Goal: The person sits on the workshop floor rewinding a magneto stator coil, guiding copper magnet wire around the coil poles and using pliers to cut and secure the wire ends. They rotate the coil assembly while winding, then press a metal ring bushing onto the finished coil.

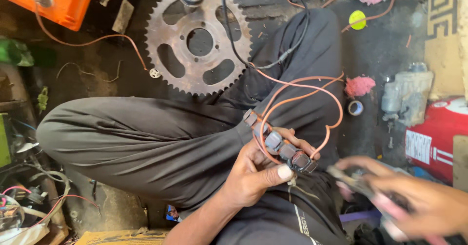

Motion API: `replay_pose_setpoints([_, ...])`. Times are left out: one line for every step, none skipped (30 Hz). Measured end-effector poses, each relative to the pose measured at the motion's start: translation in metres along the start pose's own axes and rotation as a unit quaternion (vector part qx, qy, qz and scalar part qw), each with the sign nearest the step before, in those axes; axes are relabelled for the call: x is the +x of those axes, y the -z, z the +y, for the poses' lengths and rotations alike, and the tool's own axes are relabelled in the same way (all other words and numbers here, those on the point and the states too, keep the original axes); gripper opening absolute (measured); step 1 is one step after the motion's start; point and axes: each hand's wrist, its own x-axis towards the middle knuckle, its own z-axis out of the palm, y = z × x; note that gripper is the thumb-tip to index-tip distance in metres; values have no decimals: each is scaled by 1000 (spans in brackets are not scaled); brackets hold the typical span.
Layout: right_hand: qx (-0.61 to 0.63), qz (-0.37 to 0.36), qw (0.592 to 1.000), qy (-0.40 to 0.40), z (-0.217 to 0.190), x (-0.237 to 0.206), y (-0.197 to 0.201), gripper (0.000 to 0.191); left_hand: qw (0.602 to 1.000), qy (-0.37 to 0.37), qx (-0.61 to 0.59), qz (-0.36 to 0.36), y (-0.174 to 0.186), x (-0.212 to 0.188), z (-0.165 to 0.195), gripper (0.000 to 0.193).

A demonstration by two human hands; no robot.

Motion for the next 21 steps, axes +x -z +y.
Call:
replay_pose_setpoints([44, -5, 999, -3, -5, -8, -1, 62, 1000, -11, 18, -4, 2, 0, 1, 50])
replay_pose_setpoints([89, -10, 996, -9, -7, -13, -4, 81, 1000, -5, 20, 2, 3, 0, 1, 49])
replay_pose_setpoints([137, 18, 990, 18, -6, -16, -11, 83, 1000, 2, 21, 8, 5, 0, 2, 49])
replay_pose_setpoints([185, 48, 981, 45, -4, -18, -20, 86, 1000, 10, 22, 12, 7, -1, 2, 49])
replay_pose_setpoints([231, 78, 967, 73, -1, -21, -26, 89, 1000, 8, 22, 15, 8, 0, 1, 46])
replay_pose_setpoints([193, 86, 976, 51, 0, -24, -27, 88, 1000, 6, 23, 18, 9, 2, -1, 43])
replay_pose_setpoints([155, 95, 983, 29, 1, -29, -26, 87, 999, 3, 24, 21, 10, 3, -2, 40])
replay_pose_setpoints([116, 103, 988, 6, 1, -31, -25, 86, 999, 1, 31, 24, 12, 4, -4, 39])
replay_pose_setpoints([161, 107, 981, -5, 0, -32, -24, 87, 999, -1, 38, 28, 13, 5, -5, 38])
replay_pose_setpoints([205, 110, 972, -16, -2, -32, -24, 88, 998, -3, 45, 32, 14, 7, -7, 36])
replay_pose_setpoints([249, 113, 961, -27, -6, -31, -23, 90, 998, -13, 46, 35, 15, 9, -9, 36])
replay_pose_setpoints([228, 125, 965, -27, -12, -30, -22, 73, 998, -22, 46, 39, 16, 9, -10, 36])
replay_pose_setpoints([207, 138, 968, -28, -21, -30, -19, 58, 998, -30, 45, 44, 16, 10, -11, 35])
replay_pose_setpoints([99, 183, 978, -13, -29, -26, -20, 48, 997, -33, 46, 49, 16, 12, -11, 36])
replay_pose_setpoints([-13, 231, 973, -9, -38, -22, -19, 40, 997, -38, 47, 52, 17, 13, -11, 36])
replay_pose_setpoints([-209, 303, 930, 8, -47, -16, -26, 40, 996, -42, 49, 56, 18, 14, -11, 36])
replay_pose_setpoints([-396, 362, 843, 24, -56, -9, -28, 41, 996, -40, 54, 61, 18, 16, -11, 35])
replay_pose_setpoints([-435, 384, 814, 33, -63, 1, -26, 37, 995, -37, 59, 65, 18, 18, -10, 33])
replay_pose_setpoints([-473, 404, 782, 41, -69, 11, -26, 32, 995, -34, 64, 70, 18, 19, -10, 32])
replay_pose_setpoints([-508, 395, 765, 36, -77, 18, -22, 33, 994, -40, 68, 72, 18, 19, -10, 32])
replay_pose_setpoints([-542, 385, 746, 31, -84, 25, -20, 33, 993, -47, 72, 74, 18, 20, -10, 32])
